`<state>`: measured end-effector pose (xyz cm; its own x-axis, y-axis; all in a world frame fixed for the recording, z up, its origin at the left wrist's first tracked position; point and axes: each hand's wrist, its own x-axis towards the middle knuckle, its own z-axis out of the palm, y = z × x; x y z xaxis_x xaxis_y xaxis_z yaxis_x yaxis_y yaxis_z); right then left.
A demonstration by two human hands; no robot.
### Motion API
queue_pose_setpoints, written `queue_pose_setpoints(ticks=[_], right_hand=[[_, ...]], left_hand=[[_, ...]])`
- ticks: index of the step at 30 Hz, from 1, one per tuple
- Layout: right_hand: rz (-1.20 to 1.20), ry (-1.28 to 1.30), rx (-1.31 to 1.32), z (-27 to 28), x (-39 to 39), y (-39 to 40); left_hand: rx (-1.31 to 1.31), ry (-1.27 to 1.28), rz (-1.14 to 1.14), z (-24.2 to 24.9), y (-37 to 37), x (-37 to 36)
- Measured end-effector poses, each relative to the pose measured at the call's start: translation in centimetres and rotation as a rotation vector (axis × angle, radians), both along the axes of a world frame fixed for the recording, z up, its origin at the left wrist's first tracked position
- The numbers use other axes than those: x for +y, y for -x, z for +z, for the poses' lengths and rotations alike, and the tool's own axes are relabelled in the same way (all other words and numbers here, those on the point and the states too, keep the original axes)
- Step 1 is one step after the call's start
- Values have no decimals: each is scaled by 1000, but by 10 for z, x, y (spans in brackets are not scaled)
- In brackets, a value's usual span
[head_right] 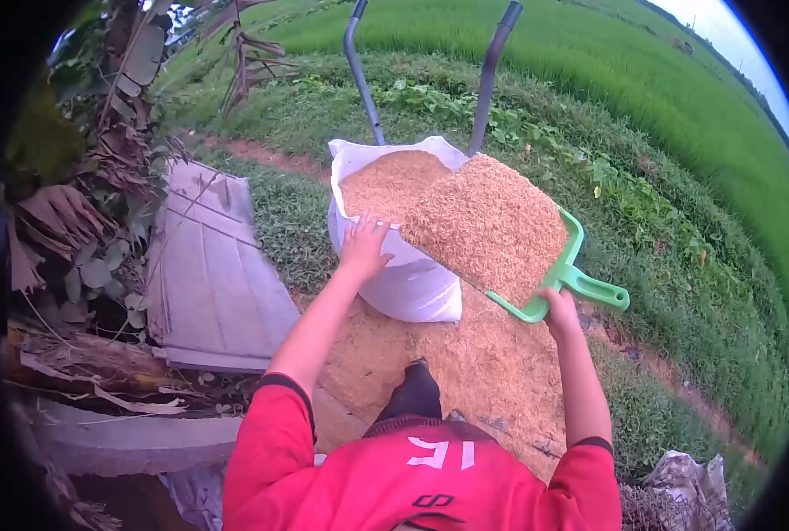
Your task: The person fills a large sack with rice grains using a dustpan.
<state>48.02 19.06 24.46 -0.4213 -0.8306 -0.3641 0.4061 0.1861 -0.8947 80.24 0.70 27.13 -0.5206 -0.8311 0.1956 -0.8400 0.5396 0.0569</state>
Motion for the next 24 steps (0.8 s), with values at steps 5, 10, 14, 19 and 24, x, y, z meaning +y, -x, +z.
queue_pose_setpoints(ticks=[5, 10, 14, 19, 24], right_hand=[[107, -8, 95, -10, -97, 23], [237, -47, 216, -11, -189, 27], [412, -84, 355, -23, -265, 30], [689, -81, 606, -6, -336, 19], [972, 61, 834, 5, -404, -12]], left_hand=[[-210, -78, -50, -11, 4, -55], [-336, -286, -121, -15, 0, -85], [-205, -234, -279, -18, -1, -86], [-149, -250, -275, -10, 3, -88], [-173, -304, -148, -9, 13, -85]])
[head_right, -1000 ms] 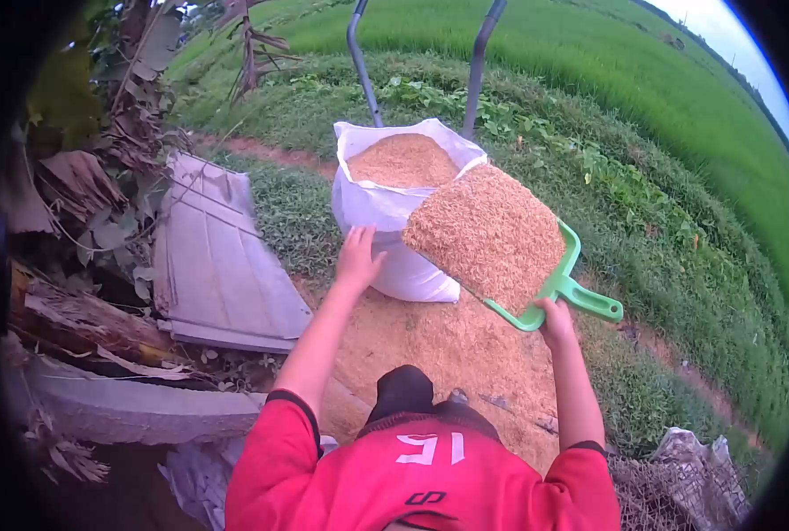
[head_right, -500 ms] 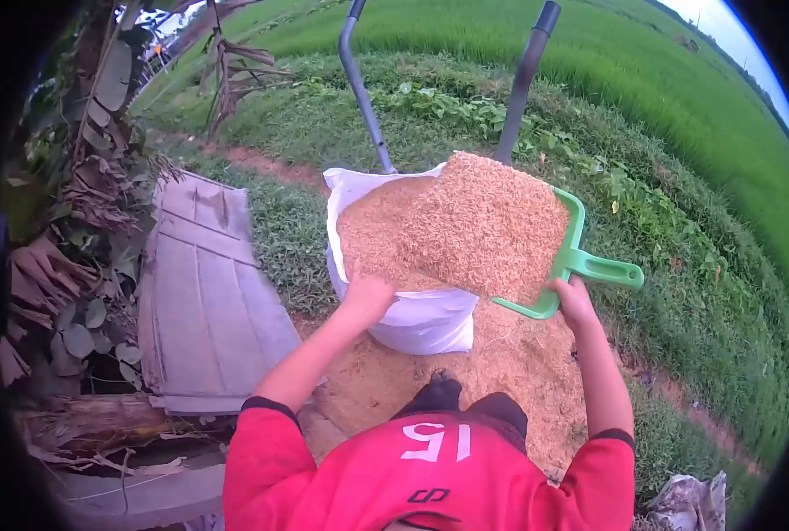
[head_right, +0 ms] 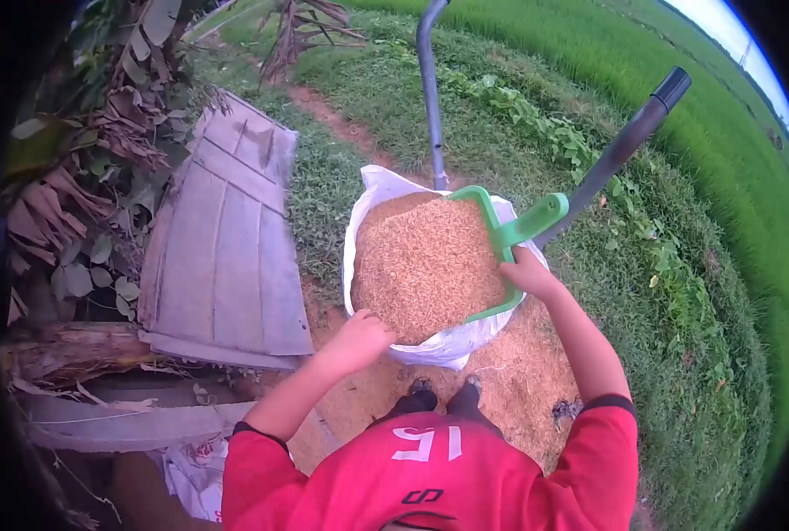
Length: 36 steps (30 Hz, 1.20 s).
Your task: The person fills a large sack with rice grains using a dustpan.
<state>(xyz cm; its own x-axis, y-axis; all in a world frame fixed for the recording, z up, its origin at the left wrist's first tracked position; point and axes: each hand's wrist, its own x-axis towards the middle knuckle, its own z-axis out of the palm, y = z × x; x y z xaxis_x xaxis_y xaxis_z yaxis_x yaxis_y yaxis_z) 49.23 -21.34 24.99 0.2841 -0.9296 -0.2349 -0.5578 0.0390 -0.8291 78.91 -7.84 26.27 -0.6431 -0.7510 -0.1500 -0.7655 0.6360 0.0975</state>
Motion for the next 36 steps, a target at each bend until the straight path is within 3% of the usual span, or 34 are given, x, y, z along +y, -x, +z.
queue_pose_setpoints(ticks=[10, 13, 19, 23, 28, 30, 36], right_hand=[[276, 219, 353, 11, -61, -76], [272, 185, 448, 36, -62, -84], [254, 291, 650, 68, -53, -63], [168, 223, 766, 94, -46, -45], [189, 420, 906, 88, -52, -33], [172, 613, 951, 89, -50, -36], [197, 660, 951, 95, -40, -54]], left_hand=[[64, -114, 211, 8, 37, 6], [-104, -238, 208, 18, 59, 2], [-87, -180, 63, -8, 82, 0], [-48, -147, -38, -19, 83, -1], [7, -122, -103, -12, 80, -7], [17, -122, -153, -5, 80, -9], [201, -53, -198, -24, 78, -7]])
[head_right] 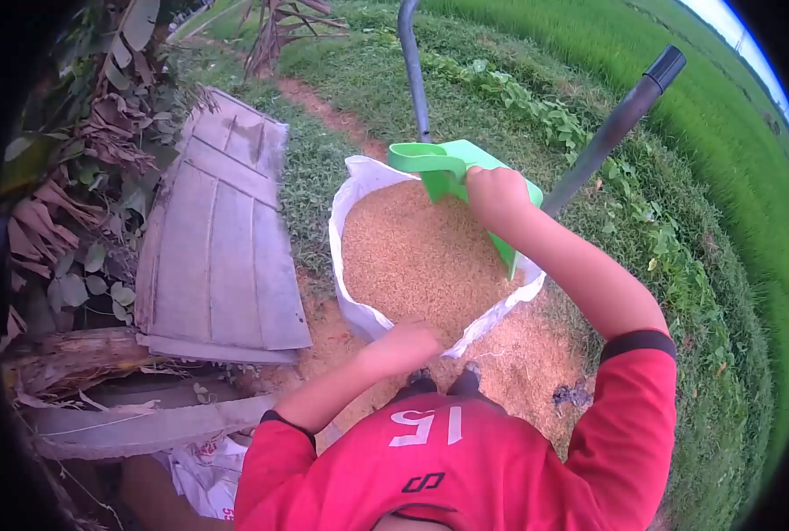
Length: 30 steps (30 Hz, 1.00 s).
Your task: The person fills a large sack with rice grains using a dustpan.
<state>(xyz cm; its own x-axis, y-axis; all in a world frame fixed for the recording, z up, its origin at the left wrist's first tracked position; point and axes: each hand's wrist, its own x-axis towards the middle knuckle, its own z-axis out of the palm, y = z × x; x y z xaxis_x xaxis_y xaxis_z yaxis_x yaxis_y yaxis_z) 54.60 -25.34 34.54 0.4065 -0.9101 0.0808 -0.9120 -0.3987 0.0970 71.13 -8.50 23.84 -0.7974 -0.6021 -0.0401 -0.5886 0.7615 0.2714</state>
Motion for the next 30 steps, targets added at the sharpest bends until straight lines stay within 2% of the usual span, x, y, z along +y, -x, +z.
queue_pose_setpoints(ticks=[6, 10, 12, 15, 18, 21, 25, 27, 28, 30], right_hand=[[-19, 21, -146, 19, 3, 0], [-66, 29, -156, 16, 4, -4], [-29, 85, -69, 15, 8, -5], [-39, 74, -131, 25, 13, -1], [-52, 114, -204, 31, 11, 9], [-97, 91, -158, 32, 6, 18], [-66, 41, -427, 27, -8, 45], [27, -126, -840, 11, -20, 59], [-2, -263, -976, 14, -14, 54], [-32, -563, -1291, 5, -3, 43]], left_hand=[[-27, -62, -24, -1, -1, 2], [-1, -54, 7, 6, -1, 3], [43, -64, 38, 4, -2, 4], [-33, -105, 73, 0, 0, 4], [-11, -85, 87, 6, 4, 6], [10, 10, 156, 0, 6, 8], [16, -29, 318, 0, 9, 19], [8, -65, 407, 9, 10, 31], [10, -59, 476, 7, 9, 37], [422, -56, 543, 2, 7, 56]])
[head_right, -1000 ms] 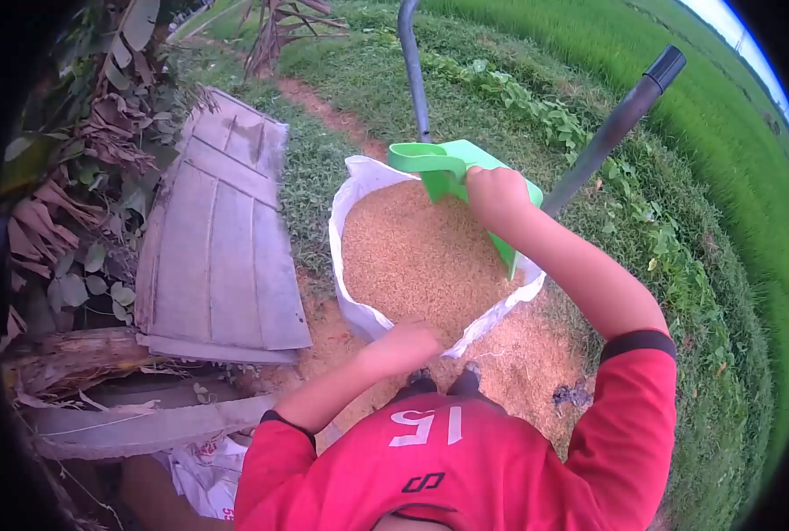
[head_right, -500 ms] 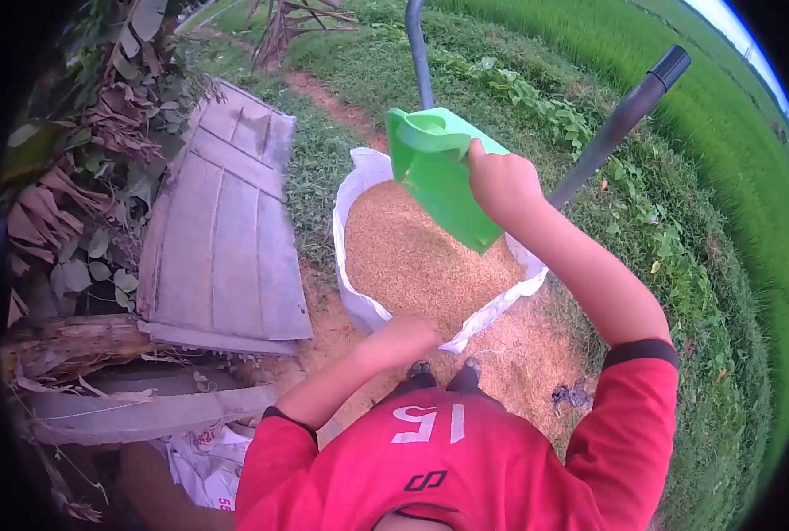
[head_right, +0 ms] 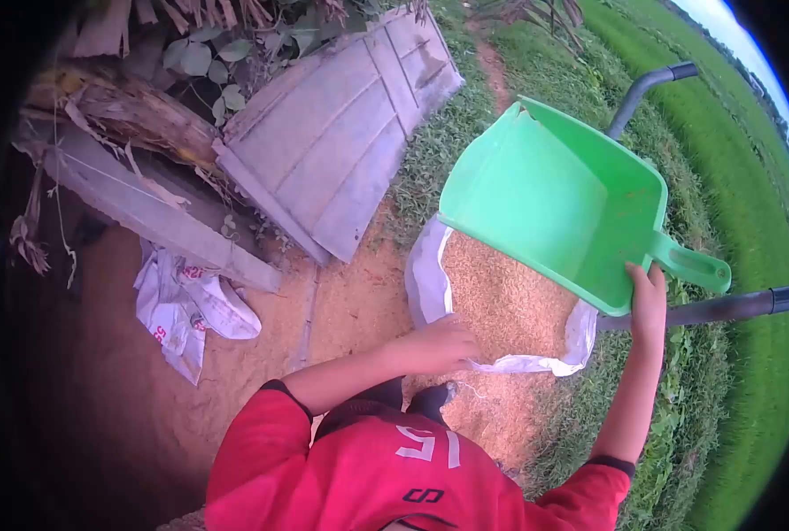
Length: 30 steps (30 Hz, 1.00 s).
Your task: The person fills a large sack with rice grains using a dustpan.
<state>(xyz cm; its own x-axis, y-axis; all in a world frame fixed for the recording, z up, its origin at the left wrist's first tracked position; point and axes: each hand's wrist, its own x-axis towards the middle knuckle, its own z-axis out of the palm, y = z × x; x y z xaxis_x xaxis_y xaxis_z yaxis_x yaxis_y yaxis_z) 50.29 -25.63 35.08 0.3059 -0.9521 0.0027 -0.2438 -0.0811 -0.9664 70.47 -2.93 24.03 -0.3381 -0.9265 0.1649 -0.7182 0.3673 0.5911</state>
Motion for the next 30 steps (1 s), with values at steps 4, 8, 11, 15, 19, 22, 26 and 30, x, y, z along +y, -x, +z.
queue_pose_setpoints(ticks=[4, 8, 11, 15, 19, 22, 26, 30], right_hand=[[159, -242, -266, -32, 41, -57], [395, -167, -220, -53, 130, -128], [612, -237, -22, -69, 208, -169], [883, -97, 0, -141, 305, -221], [1119, 120, -56, -211, 407, -266], [1174, -534, 320, -228, 498, -299], [1337, -304, 353, -264, 586, -332], [1393, -213, 485, -297, 630, -338]], left_hand=[[210, 15, 249, 16, -13, 47], [659, -167, 686, 23, -32, 106], [1048, -36, 900, -28, -42, 147], [1576, -410, 1212, -30, -50, 241], [2152, -198, 1293, -127, -63, 346], [2333, -113, 1443, -194, -81, 436], [2394, -41, 1551, -293, -122, 553], [2305, 69, 1790, -322, -210, 632]])
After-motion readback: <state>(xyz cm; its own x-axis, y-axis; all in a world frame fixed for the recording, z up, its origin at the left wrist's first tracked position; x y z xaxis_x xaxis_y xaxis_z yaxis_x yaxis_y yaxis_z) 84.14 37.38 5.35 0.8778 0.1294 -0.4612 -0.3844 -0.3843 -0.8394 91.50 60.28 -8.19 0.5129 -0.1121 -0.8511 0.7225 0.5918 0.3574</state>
